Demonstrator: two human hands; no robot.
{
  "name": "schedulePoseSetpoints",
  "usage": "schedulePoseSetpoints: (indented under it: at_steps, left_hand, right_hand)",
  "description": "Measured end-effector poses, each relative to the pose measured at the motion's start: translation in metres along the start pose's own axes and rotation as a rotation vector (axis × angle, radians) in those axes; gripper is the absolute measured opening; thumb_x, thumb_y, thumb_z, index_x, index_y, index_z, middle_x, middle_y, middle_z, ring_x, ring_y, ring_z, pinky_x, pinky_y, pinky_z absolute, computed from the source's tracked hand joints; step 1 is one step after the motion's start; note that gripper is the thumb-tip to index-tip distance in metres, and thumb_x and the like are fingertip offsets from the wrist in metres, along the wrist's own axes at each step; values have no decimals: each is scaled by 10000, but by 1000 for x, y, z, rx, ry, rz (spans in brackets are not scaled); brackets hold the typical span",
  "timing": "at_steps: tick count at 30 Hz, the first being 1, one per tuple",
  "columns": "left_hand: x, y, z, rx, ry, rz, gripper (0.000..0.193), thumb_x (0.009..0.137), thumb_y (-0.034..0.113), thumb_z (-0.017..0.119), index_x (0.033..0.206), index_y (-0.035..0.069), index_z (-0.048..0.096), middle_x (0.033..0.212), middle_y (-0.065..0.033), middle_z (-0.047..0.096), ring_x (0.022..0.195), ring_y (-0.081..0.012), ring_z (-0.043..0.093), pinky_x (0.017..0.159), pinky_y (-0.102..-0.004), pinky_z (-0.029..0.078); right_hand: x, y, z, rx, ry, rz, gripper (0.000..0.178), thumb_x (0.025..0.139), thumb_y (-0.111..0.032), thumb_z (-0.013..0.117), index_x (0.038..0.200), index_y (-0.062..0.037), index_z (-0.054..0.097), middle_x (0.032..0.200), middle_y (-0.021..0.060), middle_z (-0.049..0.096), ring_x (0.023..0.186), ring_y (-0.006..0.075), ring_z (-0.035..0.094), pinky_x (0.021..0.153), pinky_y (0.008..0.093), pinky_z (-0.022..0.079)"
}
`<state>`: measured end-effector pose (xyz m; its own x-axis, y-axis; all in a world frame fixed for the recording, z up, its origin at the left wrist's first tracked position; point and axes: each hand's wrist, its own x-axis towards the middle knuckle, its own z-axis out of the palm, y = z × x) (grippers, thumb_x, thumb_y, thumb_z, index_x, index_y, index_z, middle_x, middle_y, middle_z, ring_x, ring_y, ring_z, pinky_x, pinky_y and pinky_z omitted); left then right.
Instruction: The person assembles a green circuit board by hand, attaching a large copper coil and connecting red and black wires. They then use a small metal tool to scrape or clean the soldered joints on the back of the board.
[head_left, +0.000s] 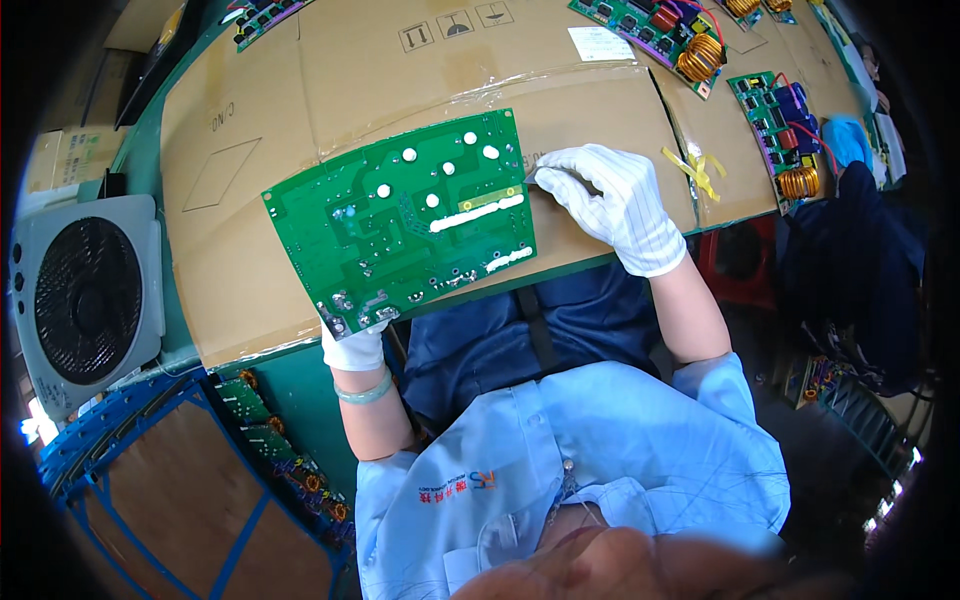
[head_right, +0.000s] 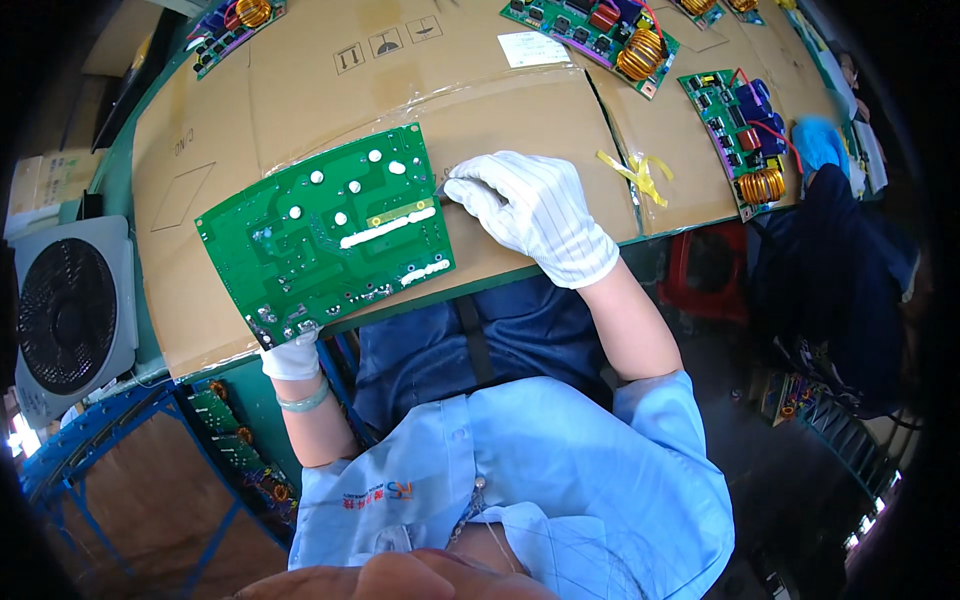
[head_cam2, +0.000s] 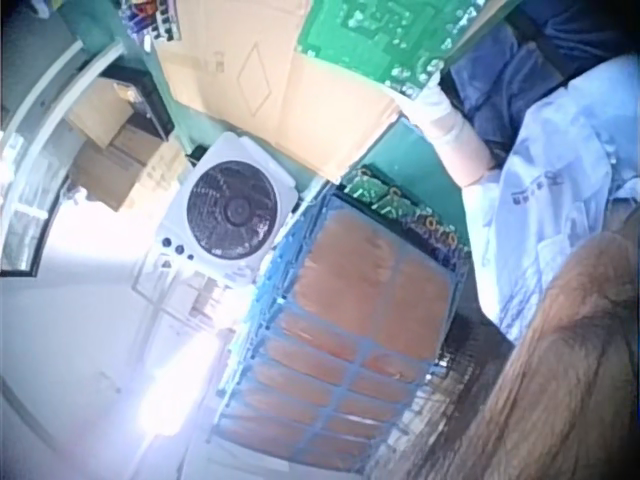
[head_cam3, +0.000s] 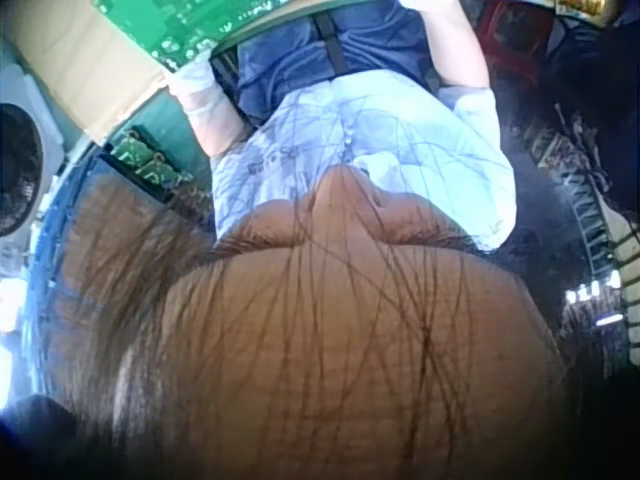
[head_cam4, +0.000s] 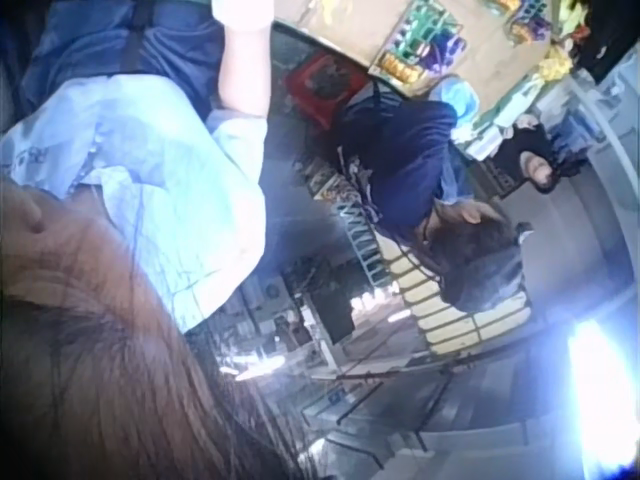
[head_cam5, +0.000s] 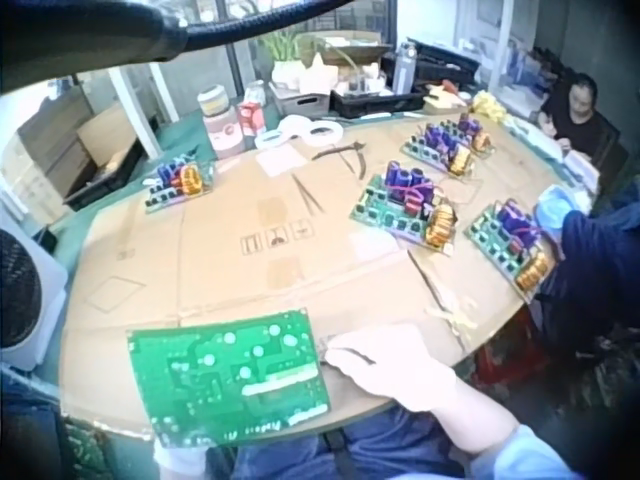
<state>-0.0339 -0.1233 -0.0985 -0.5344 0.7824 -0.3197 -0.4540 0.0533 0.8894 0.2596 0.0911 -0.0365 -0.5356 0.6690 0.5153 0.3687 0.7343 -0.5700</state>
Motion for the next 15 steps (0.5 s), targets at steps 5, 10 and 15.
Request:
schedulePoseSetpoints:
  at_steps: [5,10,15]
  left_hand:
    - [2,-5,-9,-111,-99,21,355,1038,335,491,1289,93,558,1199,-103,650,1007,-255,664,796,-403,588]
    - [3,-6,-10,-154,-142,37,354,1039,326,490,1298,93,552,1211,-107,646,1022,-262,662,811,-400,581]
    - [2,-8,-11,-138,-161,53,362,1040,324,488,1311,90,542,1222,-113,642,1034,-265,661,822,-399,582]
  right_hand:
    - [1,2,0,-26,-10,-26,66,854,-183,730,865,-118,729,810,36,730,676,215,691,608,316,537]
    - [5,3,-2,-3,-63,-28,89,857,-194,730,862,-105,735,817,44,733,690,220,696,611,319,542]
    - [6,6,-1,51,-93,-40,113,860,-199,733,858,-86,740,823,63,737,688,229,698,614,326,547]
